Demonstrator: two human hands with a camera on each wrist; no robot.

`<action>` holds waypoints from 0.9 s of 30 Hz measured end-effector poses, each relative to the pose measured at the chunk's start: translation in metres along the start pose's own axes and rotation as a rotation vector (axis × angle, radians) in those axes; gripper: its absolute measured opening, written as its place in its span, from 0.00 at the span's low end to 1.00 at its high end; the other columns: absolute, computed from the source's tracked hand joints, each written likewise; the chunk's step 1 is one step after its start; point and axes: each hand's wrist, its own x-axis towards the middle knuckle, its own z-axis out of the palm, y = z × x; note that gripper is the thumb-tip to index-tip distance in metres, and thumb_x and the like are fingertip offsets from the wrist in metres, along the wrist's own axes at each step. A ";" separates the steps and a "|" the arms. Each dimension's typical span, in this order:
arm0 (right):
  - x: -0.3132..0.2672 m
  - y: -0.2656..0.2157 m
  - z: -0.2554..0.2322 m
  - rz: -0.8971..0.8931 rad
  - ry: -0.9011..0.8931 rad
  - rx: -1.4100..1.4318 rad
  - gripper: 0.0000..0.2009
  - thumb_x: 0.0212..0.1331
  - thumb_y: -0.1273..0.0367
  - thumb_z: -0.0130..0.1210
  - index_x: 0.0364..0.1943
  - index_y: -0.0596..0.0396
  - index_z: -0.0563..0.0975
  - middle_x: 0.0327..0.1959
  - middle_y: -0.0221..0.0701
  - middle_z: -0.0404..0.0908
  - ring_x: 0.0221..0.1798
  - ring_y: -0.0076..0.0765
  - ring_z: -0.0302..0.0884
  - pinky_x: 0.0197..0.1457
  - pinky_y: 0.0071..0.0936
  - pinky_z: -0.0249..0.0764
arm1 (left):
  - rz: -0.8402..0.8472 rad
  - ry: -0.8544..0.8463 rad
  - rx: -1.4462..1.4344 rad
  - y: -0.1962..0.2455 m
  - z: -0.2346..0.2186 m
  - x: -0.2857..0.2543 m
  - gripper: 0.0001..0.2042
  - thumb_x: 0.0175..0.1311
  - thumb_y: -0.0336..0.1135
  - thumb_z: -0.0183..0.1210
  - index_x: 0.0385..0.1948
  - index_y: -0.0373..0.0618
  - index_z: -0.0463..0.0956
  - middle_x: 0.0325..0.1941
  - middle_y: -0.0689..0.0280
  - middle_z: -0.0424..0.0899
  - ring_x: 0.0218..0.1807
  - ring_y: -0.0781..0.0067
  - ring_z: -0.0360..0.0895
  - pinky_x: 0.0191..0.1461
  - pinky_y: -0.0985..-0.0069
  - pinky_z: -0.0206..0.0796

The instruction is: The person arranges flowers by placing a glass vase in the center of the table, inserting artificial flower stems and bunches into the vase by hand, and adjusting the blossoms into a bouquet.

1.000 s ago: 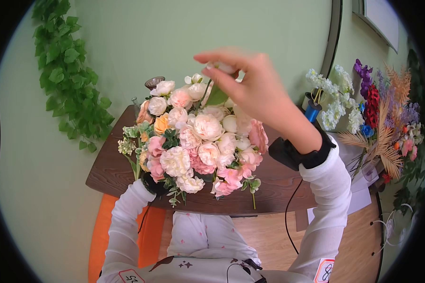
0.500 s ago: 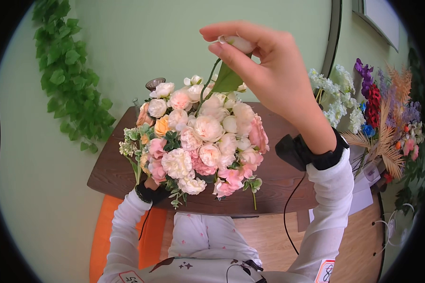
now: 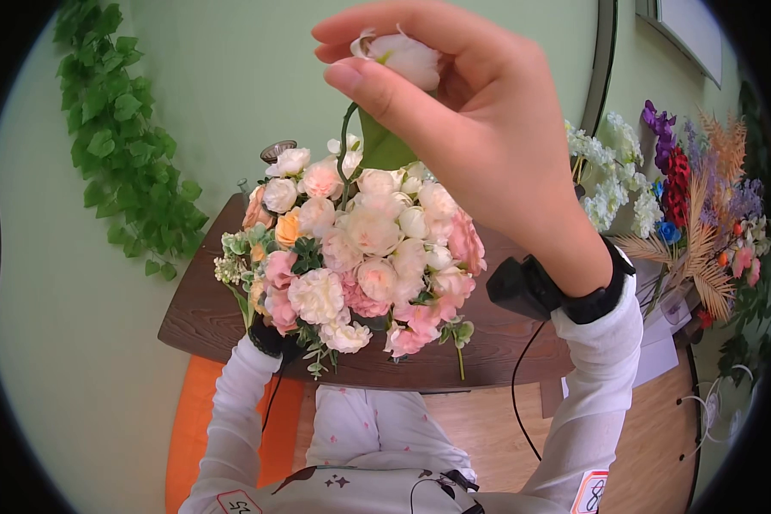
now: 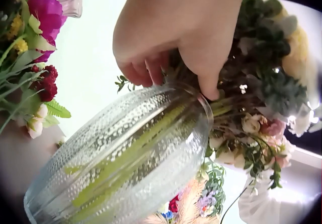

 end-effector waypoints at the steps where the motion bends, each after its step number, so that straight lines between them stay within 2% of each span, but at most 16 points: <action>1: -0.001 -0.002 0.001 -0.005 -0.004 0.008 0.11 0.59 0.73 0.50 0.45 0.61 0.73 0.42 0.35 0.79 0.38 0.16 0.74 0.40 0.13 0.71 | -0.021 0.189 0.322 0.013 0.008 0.005 0.38 0.42 0.53 0.67 0.52 0.41 0.60 0.50 0.58 0.71 0.50 0.62 0.72 0.55 0.67 0.66; 2: -0.001 -0.003 0.002 -0.010 -0.008 0.017 0.11 0.58 0.73 0.50 0.45 0.61 0.73 0.41 0.35 0.79 0.37 0.16 0.73 0.40 0.13 0.71 | 0.200 0.127 -0.173 0.024 0.037 0.011 0.30 0.45 0.47 0.64 0.47 0.43 0.61 0.45 0.64 0.69 0.46 0.68 0.71 0.52 0.71 0.66; 3: -0.001 -0.003 0.002 -0.010 -0.008 0.018 0.11 0.58 0.73 0.50 0.45 0.61 0.73 0.41 0.35 0.79 0.37 0.16 0.73 0.40 0.13 0.71 | 0.199 0.128 -0.172 0.020 0.034 0.010 0.30 0.45 0.47 0.64 0.47 0.43 0.61 0.45 0.64 0.69 0.46 0.68 0.71 0.52 0.71 0.66; 4: -0.001 -0.004 0.003 -0.030 -0.006 0.012 0.11 0.58 0.73 0.50 0.45 0.61 0.74 0.41 0.35 0.79 0.36 0.15 0.73 0.39 0.13 0.71 | 0.219 0.129 -0.118 0.017 0.026 -0.002 0.30 0.45 0.46 0.64 0.47 0.43 0.61 0.46 0.64 0.69 0.46 0.69 0.71 0.52 0.71 0.66; 8: 0.000 -0.007 0.005 -0.066 0.037 0.005 0.11 0.58 0.73 0.51 0.44 0.61 0.74 0.39 0.34 0.80 0.33 0.14 0.71 0.38 0.12 0.69 | 0.299 0.127 0.097 0.006 0.009 0.017 0.29 0.45 0.45 0.64 0.47 0.43 0.61 0.47 0.64 0.68 0.47 0.69 0.70 0.52 0.71 0.66; 12: 0.005 -0.009 0.003 -0.057 0.068 0.029 0.10 0.58 0.73 0.51 0.44 0.61 0.74 0.39 0.33 0.80 0.33 0.14 0.71 0.38 0.12 0.69 | 0.376 0.122 0.306 -0.007 -0.008 0.010 0.29 0.45 0.44 0.63 0.48 0.43 0.61 0.48 0.64 0.67 0.48 0.70 0.69 0.53 0.71 0.65; 15: 0.004 -0.005 0.008 -0.067 -0.005 0.017 0.11 0.58 0.73 0.51 0.44 0.61 0.74 0.39 0.33 0.80 0.35 0.14 0.72 0.38 0.13 0.70 | 0.425 0.119 0.462 -0.017 -0.024 0.010 0.29 0.44 0.43 0.63 0.48 0.43 0.61 0.49 0.64 0.67 0.49 0.70 0.69 0.53 0.71 0.65; 17: 0.001 -0.006 0.012 0.030 -0.046 0.070 0.11 0.58 0.72 0.51 0.44 0.61 0.74 0.39 0.33 0.80 0.37 0.15 0.73 0.40 0.14 0.71 | 0.457 0.119 0.569 -0.023 -0.034 0.008 0.29 0.44 0.42 0.63 0.48 0.43 0.61 0.50 0.64 0.66 0.49 0.71 0.68 0.53 0.72 0.65; 19: 0.000 -0.003 0.012 0.025 -0.062 0.054 0.11 0.58 0.72 0.51 0.44 0.61 0.75 0.40 0.33 0.79 0.38 0.17 0.74 0.41 0.15 0.72 | 0.488 0.120 0.678 -0.029 -0.044 0.010 0.29 0.44 0.41 0.62 0.49 0.43 0.61 0.50 0.64 0.66 0.50 0.71 0.68 0.54 0.72 0.64; 20: 0.000 -0.001 0.012 0.041 -0.070 0.088 0.14 0.57 0.72 0.53 0.47 0.60 0.72 0.41 0.33 0.78 0.38 0.17 0.74 0.41 0.16 0.72 | 0.504 0.122 0.733 -0.032 -0.047 0.008 0.29 0.44 0.41 0.62 0.49 0.43 0.61 0.51 0.64 0.66 0.50 0.71 0.68 0.54 0.72 0.64; 22: -0.002 0.001 0.015 0.055 -0.076 0.123 0.17 0.55 0.72 0.54 0.50 0.60 0.70 0.43 0.34 0.77 0.38 0.18 0.74 0.40 0.16 0.72 | 0.490 0.114 0.700 -0.051 -0.065 0.005 0.29 0.44 0.41 0.62 0.49 0.43 0.61 0.52 0.64 0.65 0.52 0.71 0.67 0.55 0.70 0.63; 24: -0.007 0.002 0.020 0.081 -0.060 0.264 0.26 0.52 0.73 0.58 0.57 0.57 0.63 0.45 0.34 0.75 0.38 0.19 0.74 0.40 0.16 0.72 | 0.478 0.105 0.666 -0.040 -0.057 0.009 0.29 0.43 0.40 0.63 0.49 0.43 0.61 0.52 0.64 0.64 0.53 0.70 0.65 0.56 0.69 0.61; 25: -0.009 0.005 0.019 0.080 -0.060 0.263 0.26 0.52 0.73 0.58 0.57 0.57 0.63 0.45 0.34 0.75 0.38 0.19 0.74 0.40 0.16 0.72 | 0.390 0.112 0.564 -0.036 -0.050 0.009 0.30 0.43 0.41 0.63 0.49 0.44 0.61 0.51 0.64 0.65 0.52 0.70 0.66 0.56 0.69 0.61; 27: -0.013 0.012 0.015 0.235 -0.171 0.127 0.33 0.49 0.74 0.60 0.60 0.54 0.57 0.46 0.35 0.74 0.37 0.20 0.74 0.38 0.16 0.71 | 0.212 0.123 0.359 0.004 -0.010 0.015 0.30 0.42 0.42 0.62 0.50 0.44 0.62 0.49 0.64 0.65 0.50 0.68 0.66 0.55 0.69 0.60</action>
